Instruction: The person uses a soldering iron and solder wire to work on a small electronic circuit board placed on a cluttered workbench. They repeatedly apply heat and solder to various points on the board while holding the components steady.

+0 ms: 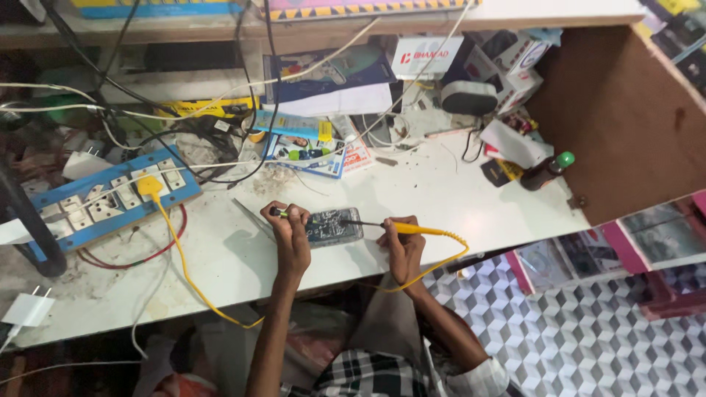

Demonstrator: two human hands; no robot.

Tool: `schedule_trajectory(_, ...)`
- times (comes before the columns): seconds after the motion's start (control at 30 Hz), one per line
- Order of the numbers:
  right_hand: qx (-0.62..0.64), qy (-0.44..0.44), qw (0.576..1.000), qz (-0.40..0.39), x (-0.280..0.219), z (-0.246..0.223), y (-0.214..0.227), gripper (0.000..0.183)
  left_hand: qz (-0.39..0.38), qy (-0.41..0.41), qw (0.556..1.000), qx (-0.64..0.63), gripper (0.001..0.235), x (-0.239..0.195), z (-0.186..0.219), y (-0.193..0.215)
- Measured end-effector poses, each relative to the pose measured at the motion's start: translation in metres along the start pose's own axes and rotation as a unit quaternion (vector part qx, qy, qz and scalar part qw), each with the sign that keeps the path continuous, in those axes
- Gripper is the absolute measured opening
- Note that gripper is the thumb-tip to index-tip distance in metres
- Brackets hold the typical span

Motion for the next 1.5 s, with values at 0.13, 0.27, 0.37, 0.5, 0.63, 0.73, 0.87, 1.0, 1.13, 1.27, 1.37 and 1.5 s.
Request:
schedule_trajectory(0.13, 0.015, 0.0, 1.0, -0.003, -0.002, -0.002, 0.0, 0.025, 0.006, 0.01, 1.0, 0.004, 0.024, -0.002, -0.005, 0.0)
schedule_trajectory(0.27, -0.008, 0.011, 1.0, -0.007, 0.001, -0.005, -0.002, 0.026, 0.008, 0.0, 1.0, 0.001, 0.025, 0.001, -0.007, 0.002)
schedule_trajectory(0.37, -0.015, 0.008, 1.0, -0.009, -0.001, -0.002, 0.0, 0.027, 0.014, -0.011, 1.0, 0.017, 0.025, -0.002, -0.008, 0.005)
schedule_trajectory(0.5, -0.026, -0.004, 1.0, 0.002, 0.002, 0.002, 0.002, 0.028, 0.014, -0.007, 1.0, -0.008, 0.027, 0.003, -0.009, 0.002)
schedule_trajectory(0.63, -0.013, -0.007, 1.0, -0.002, 0.0, -0.001, 0.001, 0.027, 0.008, -0.005, 1.0, 0.009, 0.023, 0.001, -0.005, 0.002)
schedule_trajectory(0.73, -0.018, 0.003, 1.0, 0.001, -0.001, -0.003, 0.002, 0.028, 0.001, -0.009, 1.0, 0.005, 0.022, 0.0, -0.004, 0.001)
schedule_trajectory(0.87, 0.007, 0.013, 1.0, 0.001, 0.001, -0.002, 0.001, 0.027, 0.004, 0.004, 1.0, 0.002, 0.024, 0.0, -0.008, 0.001)
schedule_trajectory(1.0, -0.011, 0.007, 1.0, 0.009, -0.003, 0.002, 0.002, 0.027, -0.001, 0.002, 1.0, 0.004, 0.024, -0.002, -0.008, 0.002)
schedule_trajectory(1.13, -0.023, 0.018, 0.999, 0.017, 0.0, -0.003, 0.002, 0.027, -0.005, 0.004, 1.0, 0.017, 0.023, 0.002, -0.007, 0.001)
schedule_trajectory(1.27, -0.019, -0.01, 1.0, 0.011, -0.001, 0.001, 0.002, 0.027, 0.001, 0.005, 1.0, 0.03, 0.023, 0.0, -0.008, 0.003)
schedule_trajectory(1.37, -0.034, -0.01, 0.999, 0.01, 0.0, 0.003, 0.002, 0.026, 0.0, -0.006, 1.0, 0.022, 0.021, 0.001, -0.009, 0.004)
schedule_trajectory(1.5, -0.009, 0.018, 1.0, 0.003, 0.004, -0.005, 0.001, 0.027, 0.002, -0.005, 1.0, 0.016, 0.021, 0.005, -0.012, 0.002)
Point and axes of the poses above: each hand's wrist, its own x-axis towards the middle knuckle, its own y-axis out of the back of the hand, z = x × y, the point moved 10 cm from there along x, towards the middle knuckle, and after that the axes turned 9 degrees about z, right-handed, at the moved point
